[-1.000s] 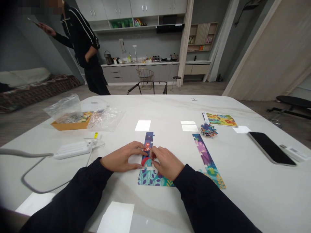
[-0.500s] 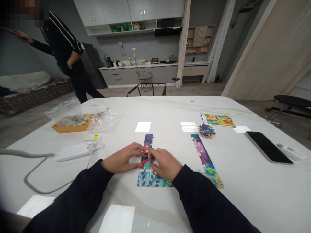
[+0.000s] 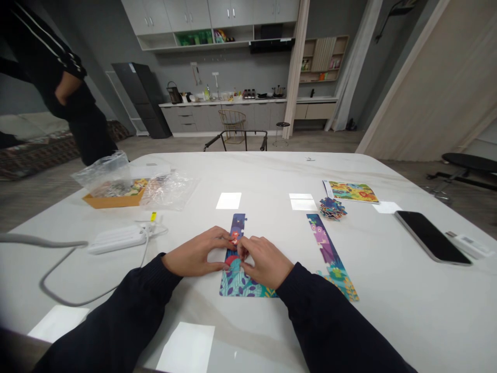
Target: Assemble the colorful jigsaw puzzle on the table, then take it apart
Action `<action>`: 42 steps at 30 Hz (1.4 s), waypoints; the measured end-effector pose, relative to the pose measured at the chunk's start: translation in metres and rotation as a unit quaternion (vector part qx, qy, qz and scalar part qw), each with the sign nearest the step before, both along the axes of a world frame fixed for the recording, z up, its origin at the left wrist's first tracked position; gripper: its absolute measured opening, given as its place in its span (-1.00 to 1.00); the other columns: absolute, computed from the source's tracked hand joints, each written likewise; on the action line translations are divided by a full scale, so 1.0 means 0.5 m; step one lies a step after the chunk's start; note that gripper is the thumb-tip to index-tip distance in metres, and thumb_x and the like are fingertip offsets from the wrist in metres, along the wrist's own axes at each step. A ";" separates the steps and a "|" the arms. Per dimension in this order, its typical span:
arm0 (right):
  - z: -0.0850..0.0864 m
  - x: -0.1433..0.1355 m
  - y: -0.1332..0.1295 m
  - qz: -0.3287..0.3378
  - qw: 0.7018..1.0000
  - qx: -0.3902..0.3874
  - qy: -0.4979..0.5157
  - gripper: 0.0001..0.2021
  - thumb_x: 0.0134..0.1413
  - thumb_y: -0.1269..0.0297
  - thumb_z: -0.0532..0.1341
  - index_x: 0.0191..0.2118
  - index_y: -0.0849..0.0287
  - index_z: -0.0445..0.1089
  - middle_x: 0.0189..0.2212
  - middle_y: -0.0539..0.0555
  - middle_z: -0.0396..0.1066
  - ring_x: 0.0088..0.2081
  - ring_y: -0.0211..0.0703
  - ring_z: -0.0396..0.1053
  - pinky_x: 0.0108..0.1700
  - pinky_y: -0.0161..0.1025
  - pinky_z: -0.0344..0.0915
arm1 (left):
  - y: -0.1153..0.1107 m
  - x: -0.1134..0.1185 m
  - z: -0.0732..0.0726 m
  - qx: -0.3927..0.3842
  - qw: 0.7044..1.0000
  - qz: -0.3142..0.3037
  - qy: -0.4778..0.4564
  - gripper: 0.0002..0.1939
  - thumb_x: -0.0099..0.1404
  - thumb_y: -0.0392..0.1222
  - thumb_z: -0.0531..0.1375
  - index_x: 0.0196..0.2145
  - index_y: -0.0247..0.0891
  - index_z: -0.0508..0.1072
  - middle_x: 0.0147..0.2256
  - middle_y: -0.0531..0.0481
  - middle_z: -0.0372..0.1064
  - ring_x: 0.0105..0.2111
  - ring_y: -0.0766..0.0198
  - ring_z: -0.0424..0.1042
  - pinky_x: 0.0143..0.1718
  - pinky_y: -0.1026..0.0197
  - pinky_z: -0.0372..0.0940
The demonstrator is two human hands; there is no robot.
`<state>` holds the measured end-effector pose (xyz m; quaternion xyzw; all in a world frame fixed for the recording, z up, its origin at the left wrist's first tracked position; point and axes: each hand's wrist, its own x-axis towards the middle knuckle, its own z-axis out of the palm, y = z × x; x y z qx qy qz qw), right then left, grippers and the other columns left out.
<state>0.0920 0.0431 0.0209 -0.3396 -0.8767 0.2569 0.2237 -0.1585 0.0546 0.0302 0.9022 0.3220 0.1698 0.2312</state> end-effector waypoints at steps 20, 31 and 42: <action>-0.003 0.005 0.005 -0.044 0.999 0.005 0.000 -0.85 0.19 0.45 0.31 -0.15 0.11 0.39 -0.27 0.06 0.51 -0.19 -0.05 0.47 -0.09 -0.11 0.37 | 0.005 0.000 -0.041 0.020 0.998 0.046 -0.033 -0.47 0.30 -0.02 0.43 0.14 -0.13 0.41 0.26 -0.23 0.33 0.29 -0.05 0.30 0.31 -0.15 0.25; 0.058 0.209 0.076 -0.288 0.944 0.098 0.128 -0.84 0.29 0.14 0.26 -0.21 0.09 0.48 -0.36 0.06 0.56 -0.37 -0.12 0.48 -0.34 -0.20 0.32 | 0.014 0.007 -0.046 0.050 0.994 0.069 -0.074 -0.72 0.46 -0.07 0.27 0.08 -0.11 0.45 0.10 -0.14 0.45 0.17 0.03 0.40 0.24 -0.11 0.35; -0.063 0.471 0.183 -0.396 0.903 0.149 0.075 -0.55 0.15 -0.06 0.33 0.05 0.11 0.51 0.02 0.23 0.57 0.09 0.19 0.46 0.12 0.13 0.38 | 0.037 0.004 -0.069 0.079 0.978 0.160 -0.107 -0.70 0.47 0.04 0.24 0.09 -0.05 0.45 0.08 -0.04 0.45 0.02 0.11 0.48 -0.03 0.12 0.50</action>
